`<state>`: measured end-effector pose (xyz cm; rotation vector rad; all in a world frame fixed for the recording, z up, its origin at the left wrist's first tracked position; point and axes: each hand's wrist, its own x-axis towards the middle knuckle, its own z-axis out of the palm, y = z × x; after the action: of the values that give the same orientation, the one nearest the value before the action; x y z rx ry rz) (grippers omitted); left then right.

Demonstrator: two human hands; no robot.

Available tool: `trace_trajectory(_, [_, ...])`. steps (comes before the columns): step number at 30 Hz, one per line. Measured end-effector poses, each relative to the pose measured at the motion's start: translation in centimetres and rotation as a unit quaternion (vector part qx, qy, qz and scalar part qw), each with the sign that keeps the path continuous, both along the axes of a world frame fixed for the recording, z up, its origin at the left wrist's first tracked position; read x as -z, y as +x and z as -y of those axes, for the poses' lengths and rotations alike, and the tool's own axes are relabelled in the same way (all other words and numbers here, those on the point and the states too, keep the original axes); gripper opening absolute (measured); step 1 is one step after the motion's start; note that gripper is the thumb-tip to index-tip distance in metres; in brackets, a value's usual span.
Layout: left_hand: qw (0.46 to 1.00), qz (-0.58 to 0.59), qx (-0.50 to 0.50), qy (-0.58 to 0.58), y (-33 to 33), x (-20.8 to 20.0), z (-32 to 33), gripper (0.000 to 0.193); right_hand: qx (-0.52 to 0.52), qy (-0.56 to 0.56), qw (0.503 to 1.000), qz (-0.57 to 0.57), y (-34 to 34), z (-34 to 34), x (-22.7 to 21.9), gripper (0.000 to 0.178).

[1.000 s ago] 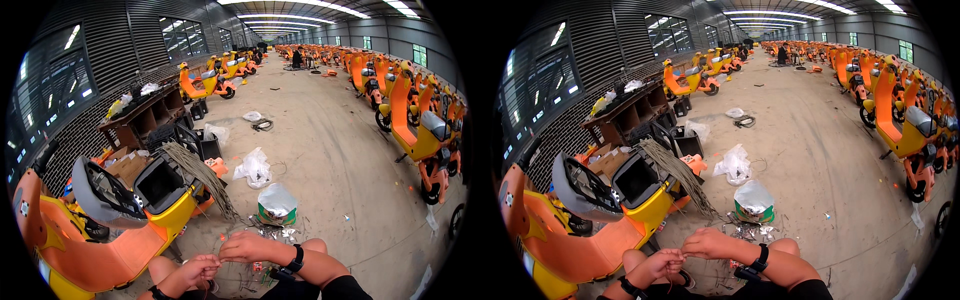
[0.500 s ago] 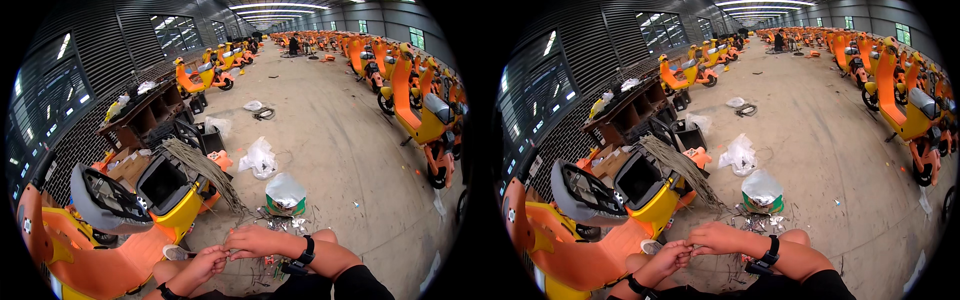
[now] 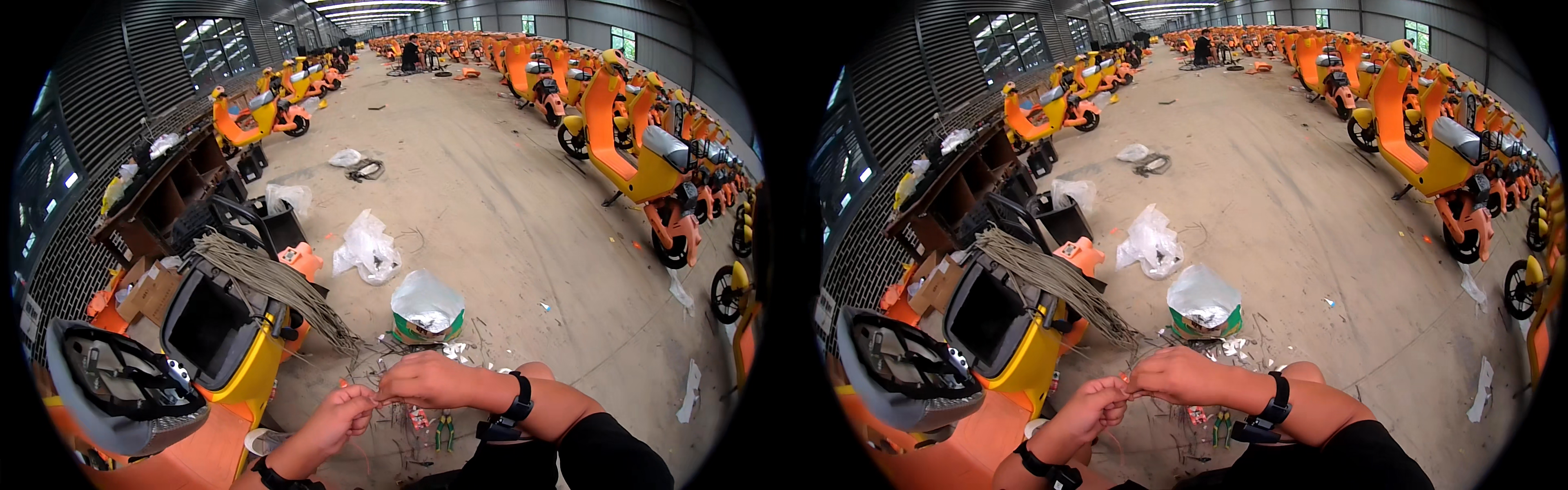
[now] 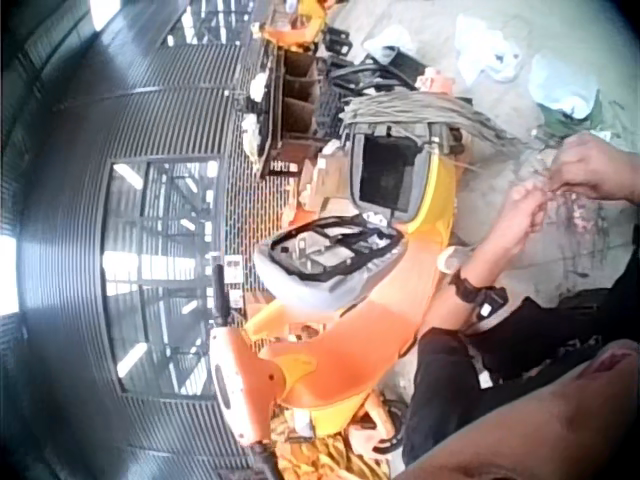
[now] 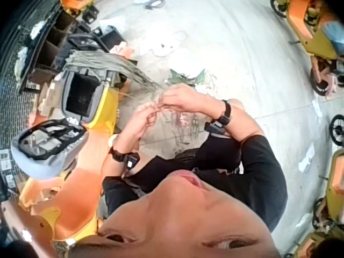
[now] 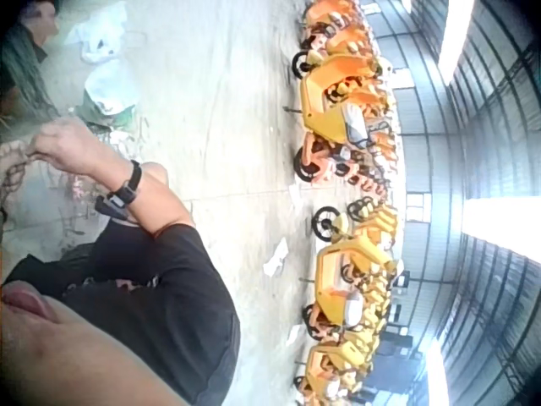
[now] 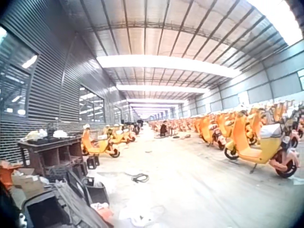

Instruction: The person connects wires and terminals by hand, using pliers to crimp or cut components while working on a collection of electrical parts on the floor of a factory.

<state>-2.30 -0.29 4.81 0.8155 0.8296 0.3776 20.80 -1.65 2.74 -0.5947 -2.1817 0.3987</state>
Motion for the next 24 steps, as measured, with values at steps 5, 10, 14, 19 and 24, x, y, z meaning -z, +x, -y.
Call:
trace_trajectory(5, [1.000, -0.001, -0.001, 0.021, -1.8, 3.2, 0.7, 0.005, 0.012, -0.094, 0.992, 0.078, -1.4, 0.0, 1.8, 0.017])
trace_trajectory(10, [0.889, -0.233, -0.005, 0.395, -2.6, 2.5, 3.5, 0.006, -0.007, -0.304, 0.952, 0.031, -4.8, 0.6, 3.8, 0.022])
trace_trajectory(14, [0.577, -0.322, 0.029, 0.750, -3.4, 2.5, 3.2, 0.010, -0.110, -0.704, 0.697, -0.082, -5.3, -0.3, 2.8, 0.025])
trace_trajectory(19, [0.534, -0.350, 0.088, 0.764, -3.8, 2.0, 3.4, 0.009, -0.164, -0.814, 0.542, -0.133, -4.9, -0.9, 5.6, 0.026])
trace_trajectory(24, [0.783, -0.269, -0.019, 0.561, -3.8, 3.2, 3.7, 0.009, -0.050, -0.539, 0.840, -0.042, -5.7, 1.4, 3.4, 0.032])
